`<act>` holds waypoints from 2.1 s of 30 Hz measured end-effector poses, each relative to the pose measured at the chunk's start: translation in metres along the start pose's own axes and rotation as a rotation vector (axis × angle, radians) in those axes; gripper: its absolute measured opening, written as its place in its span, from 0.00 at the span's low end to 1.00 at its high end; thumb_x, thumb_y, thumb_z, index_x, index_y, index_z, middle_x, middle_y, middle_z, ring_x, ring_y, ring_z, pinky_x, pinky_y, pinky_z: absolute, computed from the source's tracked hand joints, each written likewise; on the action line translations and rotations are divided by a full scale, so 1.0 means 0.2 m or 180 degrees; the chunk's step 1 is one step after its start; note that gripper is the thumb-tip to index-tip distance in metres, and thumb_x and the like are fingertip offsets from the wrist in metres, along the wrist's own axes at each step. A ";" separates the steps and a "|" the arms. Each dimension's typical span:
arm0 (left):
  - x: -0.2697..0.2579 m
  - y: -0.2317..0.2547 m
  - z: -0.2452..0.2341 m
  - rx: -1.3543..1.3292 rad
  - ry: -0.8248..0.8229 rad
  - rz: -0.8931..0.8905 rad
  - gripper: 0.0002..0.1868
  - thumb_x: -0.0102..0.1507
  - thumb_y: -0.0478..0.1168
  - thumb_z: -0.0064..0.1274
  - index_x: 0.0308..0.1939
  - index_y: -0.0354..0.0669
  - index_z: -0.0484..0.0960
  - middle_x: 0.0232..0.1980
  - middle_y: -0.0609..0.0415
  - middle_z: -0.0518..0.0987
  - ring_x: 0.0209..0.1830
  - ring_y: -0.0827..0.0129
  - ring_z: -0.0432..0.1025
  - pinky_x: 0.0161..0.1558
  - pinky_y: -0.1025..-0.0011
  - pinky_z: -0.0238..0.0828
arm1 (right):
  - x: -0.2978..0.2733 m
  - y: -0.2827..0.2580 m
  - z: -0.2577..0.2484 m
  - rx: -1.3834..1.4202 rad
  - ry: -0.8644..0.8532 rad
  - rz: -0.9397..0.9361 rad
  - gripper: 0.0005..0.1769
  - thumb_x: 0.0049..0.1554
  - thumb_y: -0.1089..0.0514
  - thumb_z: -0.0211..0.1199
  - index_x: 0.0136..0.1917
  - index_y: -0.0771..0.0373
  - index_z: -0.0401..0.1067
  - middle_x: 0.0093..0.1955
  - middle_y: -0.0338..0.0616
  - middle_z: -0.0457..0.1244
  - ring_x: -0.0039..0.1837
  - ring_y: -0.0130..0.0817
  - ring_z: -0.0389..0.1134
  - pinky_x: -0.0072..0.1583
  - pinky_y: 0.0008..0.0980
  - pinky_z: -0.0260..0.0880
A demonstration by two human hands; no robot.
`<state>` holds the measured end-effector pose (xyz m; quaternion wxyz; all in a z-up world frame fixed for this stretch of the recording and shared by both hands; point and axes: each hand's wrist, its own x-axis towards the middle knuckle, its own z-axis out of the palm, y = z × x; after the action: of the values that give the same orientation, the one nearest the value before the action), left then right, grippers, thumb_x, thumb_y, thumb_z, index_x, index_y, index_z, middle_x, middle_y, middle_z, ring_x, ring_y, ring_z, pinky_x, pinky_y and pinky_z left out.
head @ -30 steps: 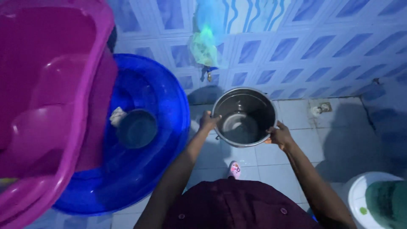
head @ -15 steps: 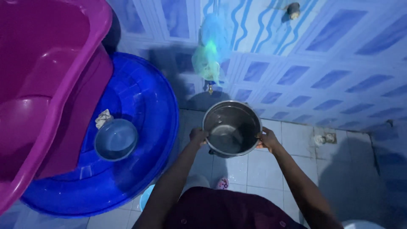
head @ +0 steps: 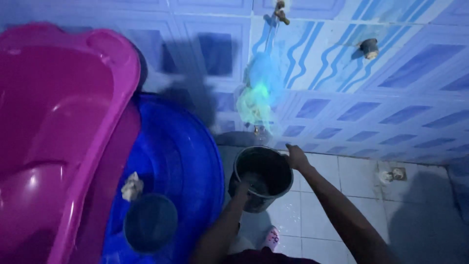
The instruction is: The person cleans a bathroom floor by pouring water from a metal bucket and a small blue bowl, then scrubbing the tiles with a brush. They repeatedly refill the containers from a large blue water drum and a faucet to wet and rinse the floor.
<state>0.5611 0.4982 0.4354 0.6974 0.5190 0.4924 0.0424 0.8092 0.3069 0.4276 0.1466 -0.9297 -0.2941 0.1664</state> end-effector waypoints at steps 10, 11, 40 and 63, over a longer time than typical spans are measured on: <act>0.04 0.40 0.07 -0.0293 0.0044 0.0025 0.21 0.57 0.37 0.56 0.54 0.37 0.73 0.52 0.39 0.78 0.46 0.49 0.76 0.45 0.50 0.74 | 0.68 -0.29 0.28 0.0494 0.1116 -0.0103 0.28 0.70 0.51 0.50 0.80 0.62 0.56 0.77 0.65 0.55 0.75 0.59 0.56 0.73 0.54 0.58; 0.06 0.40 0.11 -0.0337 0.0043 0.0018 0.22 0.57 0.37 0.56 0.55 0.38 0.72 0.53 0.39 0.78 0.47 0.49 0.76 0.46 0.50 0.74 | 0.72 -0.26 0.36 0.0486 0.1106 -0.0085 0.28 0.70 0.51 0.50 0.80 0.62 0.56 0.77 0.65 0.55 0.75 0.59 0.56 0.73 0.54 0.58; 0.50 0.04 0.27 -0.1524 0.0309 -0.2013 0.36 0.58 0.50 0.56 0.70 0.61 0.62 0.66 0.41 0.72 0.50 0.45 0.75 0.46 0.43 0.74 | 0.66 -0.89 -0.10 0.0762 0.1051 0.0227 0.29 0.66 0.41 0.53 0.74 0.57 0.66 0.73 0.55 0.61 0.73 0.54 0.60 0.70 0.52 0.60; 0.74 -0.33 0.31 -0.3054 -0.2370 -0.1835 0.39 0.64 0.63 0.46 0.72 0.42 0.72 0.71 0.40 0.75 0.67 0.45 0.71 0.65 0.49 0.71 | 0.48 -0.47 0.33 0.0747 0.0770 0.0845 0.22 0.66 0.42 0.55 0.59 0.59 0.77 0.57 0.60 0.69 0.60 0.61 0.70 0.59 0.53 0.71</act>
<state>0.6527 0.5095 0.2892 0.9575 -0.0208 0.2646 -0.1132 0.8109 0.4494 0.3823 0.2648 -0.9500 -0.1279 0.1045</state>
